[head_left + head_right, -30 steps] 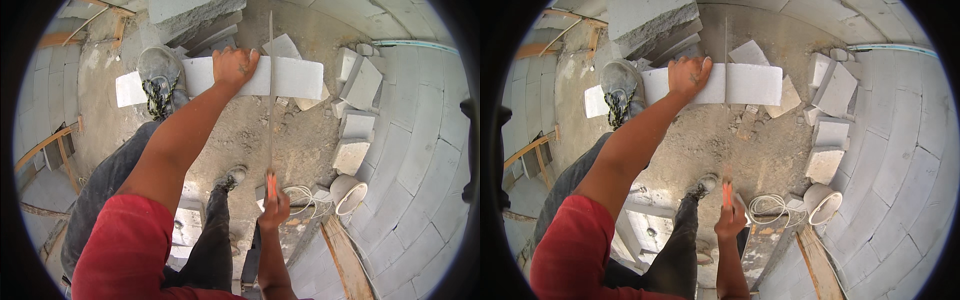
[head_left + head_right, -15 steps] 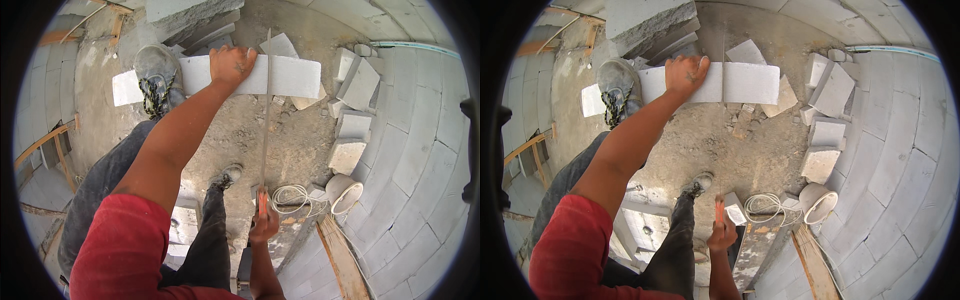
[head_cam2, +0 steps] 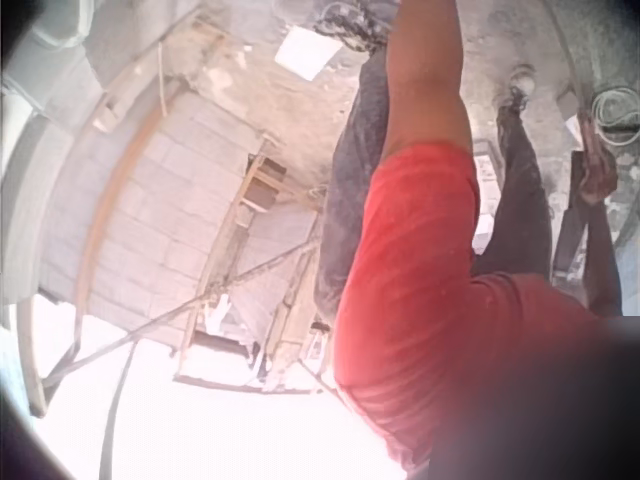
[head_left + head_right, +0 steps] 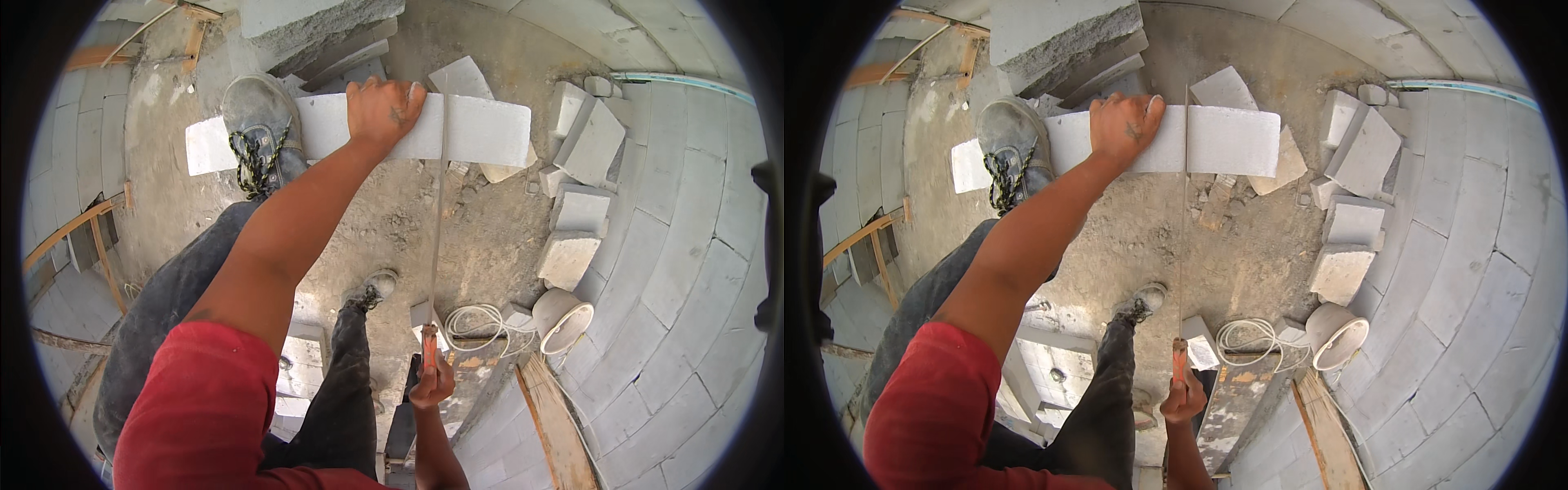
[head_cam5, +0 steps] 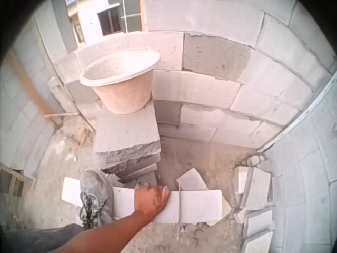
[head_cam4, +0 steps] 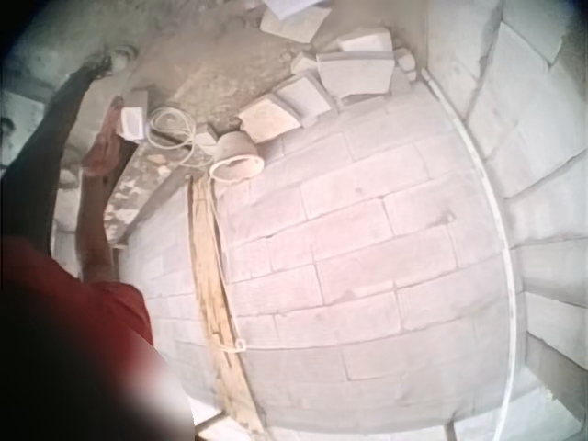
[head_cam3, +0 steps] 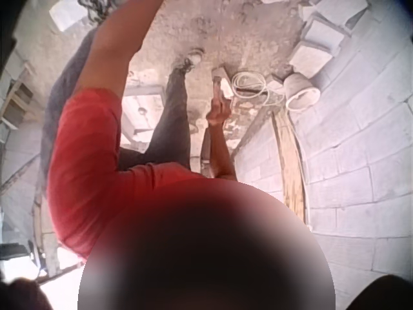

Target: The person measures a white rectangular tile with a tape measure, then uses a hand saw to cut the tile into smaller pieces. The person repeats the measuring and cutting process on multiple tiles.

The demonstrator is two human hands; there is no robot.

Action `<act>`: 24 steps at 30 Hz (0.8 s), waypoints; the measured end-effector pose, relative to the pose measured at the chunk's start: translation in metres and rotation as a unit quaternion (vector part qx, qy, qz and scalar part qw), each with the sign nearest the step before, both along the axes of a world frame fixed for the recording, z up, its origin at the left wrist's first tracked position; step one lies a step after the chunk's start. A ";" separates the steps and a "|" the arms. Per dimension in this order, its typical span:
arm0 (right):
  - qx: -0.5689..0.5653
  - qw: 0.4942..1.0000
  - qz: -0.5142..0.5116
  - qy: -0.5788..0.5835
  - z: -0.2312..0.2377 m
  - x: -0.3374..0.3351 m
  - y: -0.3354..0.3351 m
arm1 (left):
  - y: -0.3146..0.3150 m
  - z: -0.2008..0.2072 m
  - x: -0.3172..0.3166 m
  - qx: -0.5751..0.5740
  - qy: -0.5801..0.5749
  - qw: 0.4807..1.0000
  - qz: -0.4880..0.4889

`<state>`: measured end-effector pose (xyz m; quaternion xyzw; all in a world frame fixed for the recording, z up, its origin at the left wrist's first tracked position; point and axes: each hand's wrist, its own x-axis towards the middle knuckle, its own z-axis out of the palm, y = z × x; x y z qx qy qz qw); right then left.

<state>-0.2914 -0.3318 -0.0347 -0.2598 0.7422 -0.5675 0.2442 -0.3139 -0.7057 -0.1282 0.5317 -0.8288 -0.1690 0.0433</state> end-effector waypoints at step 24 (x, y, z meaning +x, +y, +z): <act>0.054 0.998 0.002 0.043 -0.027 -0.011 0.003 | -0.005 0.004 -0.006 0.011 0.001 1.000 0.011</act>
